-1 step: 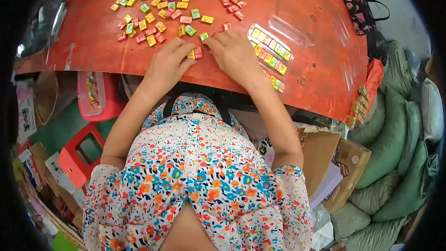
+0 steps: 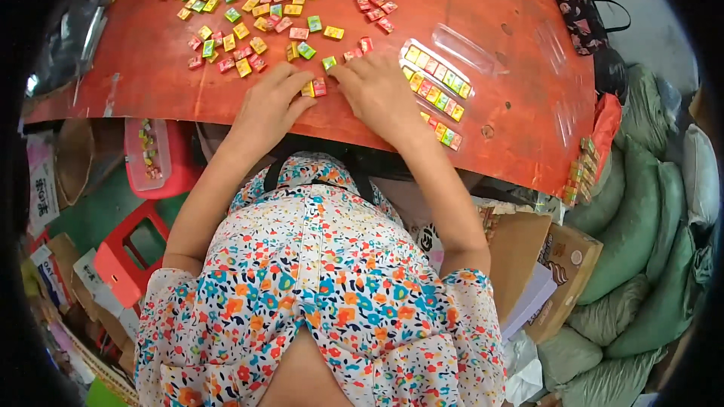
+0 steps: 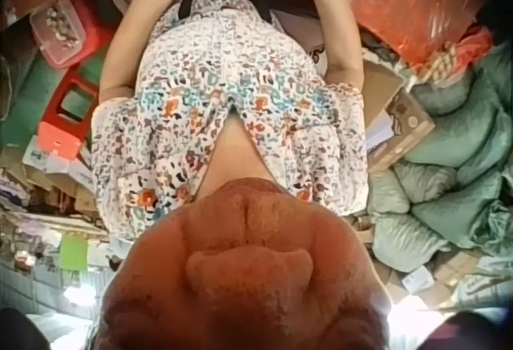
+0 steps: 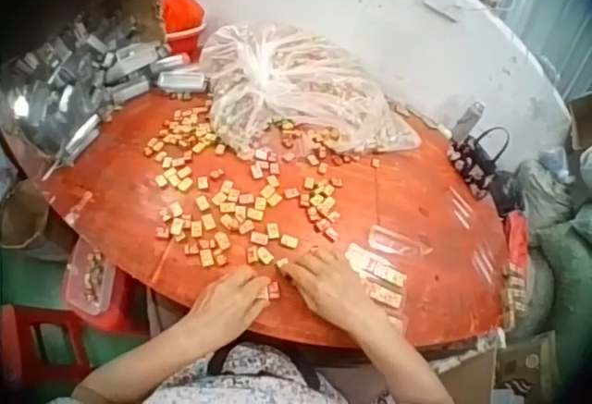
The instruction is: Arranging small colorful rectangular items into clear plastic trays on a workbench.
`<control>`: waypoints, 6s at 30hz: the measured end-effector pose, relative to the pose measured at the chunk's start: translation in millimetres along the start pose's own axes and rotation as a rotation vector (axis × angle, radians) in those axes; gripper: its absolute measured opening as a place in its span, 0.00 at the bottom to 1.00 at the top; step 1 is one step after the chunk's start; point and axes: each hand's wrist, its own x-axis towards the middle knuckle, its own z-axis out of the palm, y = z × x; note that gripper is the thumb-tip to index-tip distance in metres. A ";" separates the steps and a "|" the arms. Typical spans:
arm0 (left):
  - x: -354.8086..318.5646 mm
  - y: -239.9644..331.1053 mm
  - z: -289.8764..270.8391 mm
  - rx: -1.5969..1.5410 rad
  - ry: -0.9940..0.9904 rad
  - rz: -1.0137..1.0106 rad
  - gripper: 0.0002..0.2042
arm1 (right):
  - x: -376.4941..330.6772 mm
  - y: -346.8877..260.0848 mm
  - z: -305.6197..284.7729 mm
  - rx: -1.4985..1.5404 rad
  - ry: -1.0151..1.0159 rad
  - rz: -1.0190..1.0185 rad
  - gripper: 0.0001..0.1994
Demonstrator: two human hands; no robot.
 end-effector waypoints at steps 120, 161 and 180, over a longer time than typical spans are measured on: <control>191.0 64.7 119.9 0.067 -0.114 0.431 0.16 | -123.2 156.6 -43.2 0.161 0.203 0.505 0.15; 54.6 67.5 63.0 -0.272 -0.205 -0.011 0.10 | -167.1 -4.5 -40.1 0.451 0.279 1.166 0.15; 94.6 57.4 68.9 -0.438 -0.212 -0.274 0.16 | -143.2 20.9 -42.2 0.760 0.408 1.223 0.20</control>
